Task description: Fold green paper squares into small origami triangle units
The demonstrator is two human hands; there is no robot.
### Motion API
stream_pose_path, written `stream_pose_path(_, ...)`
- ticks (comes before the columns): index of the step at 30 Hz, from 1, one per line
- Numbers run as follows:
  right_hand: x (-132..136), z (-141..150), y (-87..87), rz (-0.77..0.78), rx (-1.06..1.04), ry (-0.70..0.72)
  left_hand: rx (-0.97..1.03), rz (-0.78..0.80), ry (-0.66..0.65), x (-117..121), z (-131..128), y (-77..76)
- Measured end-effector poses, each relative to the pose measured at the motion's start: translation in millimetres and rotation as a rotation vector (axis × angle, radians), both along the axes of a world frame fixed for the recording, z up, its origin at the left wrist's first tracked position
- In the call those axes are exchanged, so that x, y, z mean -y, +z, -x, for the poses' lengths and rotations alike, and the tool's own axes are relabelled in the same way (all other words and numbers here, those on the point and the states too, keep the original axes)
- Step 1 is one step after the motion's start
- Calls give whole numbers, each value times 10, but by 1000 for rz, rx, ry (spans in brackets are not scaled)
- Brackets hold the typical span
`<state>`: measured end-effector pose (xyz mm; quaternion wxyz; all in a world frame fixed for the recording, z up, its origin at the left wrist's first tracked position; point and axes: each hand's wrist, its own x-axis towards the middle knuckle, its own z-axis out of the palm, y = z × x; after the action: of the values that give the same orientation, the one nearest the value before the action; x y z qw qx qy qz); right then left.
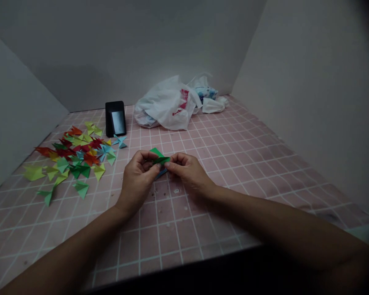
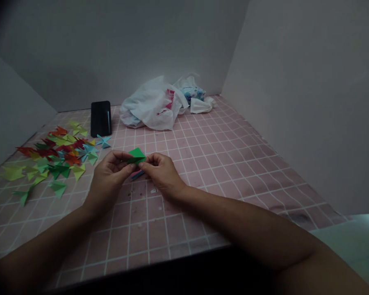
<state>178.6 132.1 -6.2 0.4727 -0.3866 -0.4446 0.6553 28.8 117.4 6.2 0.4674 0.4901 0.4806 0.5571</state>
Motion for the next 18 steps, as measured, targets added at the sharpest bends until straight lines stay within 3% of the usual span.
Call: stream_pose_path(18,-35,-12,-50,-16,32,13,-52,19,-3,7,0,17)
